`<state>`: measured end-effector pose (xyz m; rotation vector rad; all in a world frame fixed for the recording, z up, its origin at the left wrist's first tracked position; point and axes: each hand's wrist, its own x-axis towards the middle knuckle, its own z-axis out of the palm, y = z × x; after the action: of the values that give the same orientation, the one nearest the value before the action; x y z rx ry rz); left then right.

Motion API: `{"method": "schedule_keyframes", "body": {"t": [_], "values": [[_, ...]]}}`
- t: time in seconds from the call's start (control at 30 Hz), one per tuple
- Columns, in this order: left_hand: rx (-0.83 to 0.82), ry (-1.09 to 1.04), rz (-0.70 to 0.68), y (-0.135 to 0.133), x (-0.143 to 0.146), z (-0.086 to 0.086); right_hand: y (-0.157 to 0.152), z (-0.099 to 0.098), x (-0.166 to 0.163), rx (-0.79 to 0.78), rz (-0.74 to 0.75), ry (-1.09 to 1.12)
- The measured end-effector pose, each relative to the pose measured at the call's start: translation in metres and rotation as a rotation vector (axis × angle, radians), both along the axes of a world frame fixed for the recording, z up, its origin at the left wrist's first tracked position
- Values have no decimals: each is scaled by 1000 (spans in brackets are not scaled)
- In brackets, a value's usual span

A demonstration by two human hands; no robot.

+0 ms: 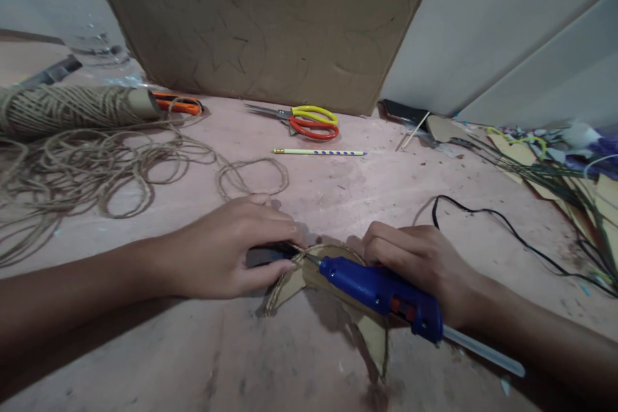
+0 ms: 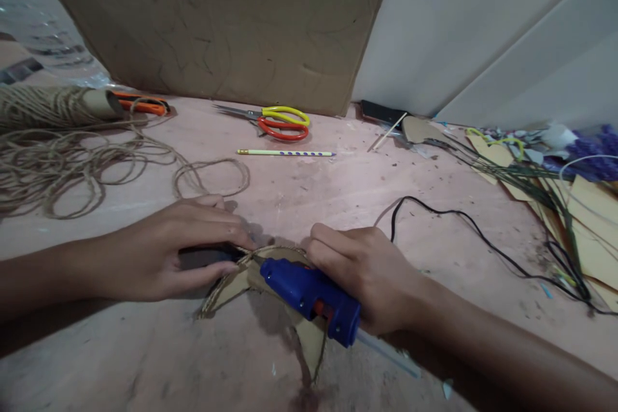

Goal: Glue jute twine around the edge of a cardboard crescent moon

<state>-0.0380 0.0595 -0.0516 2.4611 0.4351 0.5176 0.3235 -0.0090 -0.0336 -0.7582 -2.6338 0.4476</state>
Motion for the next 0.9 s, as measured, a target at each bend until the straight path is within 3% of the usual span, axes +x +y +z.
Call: {"method": "schedule_keyframes", "body": {"t": [0.9], "values": [[-50,-7,21,1,1,-4,-3,-1,-1,-77,-48,33]]}}
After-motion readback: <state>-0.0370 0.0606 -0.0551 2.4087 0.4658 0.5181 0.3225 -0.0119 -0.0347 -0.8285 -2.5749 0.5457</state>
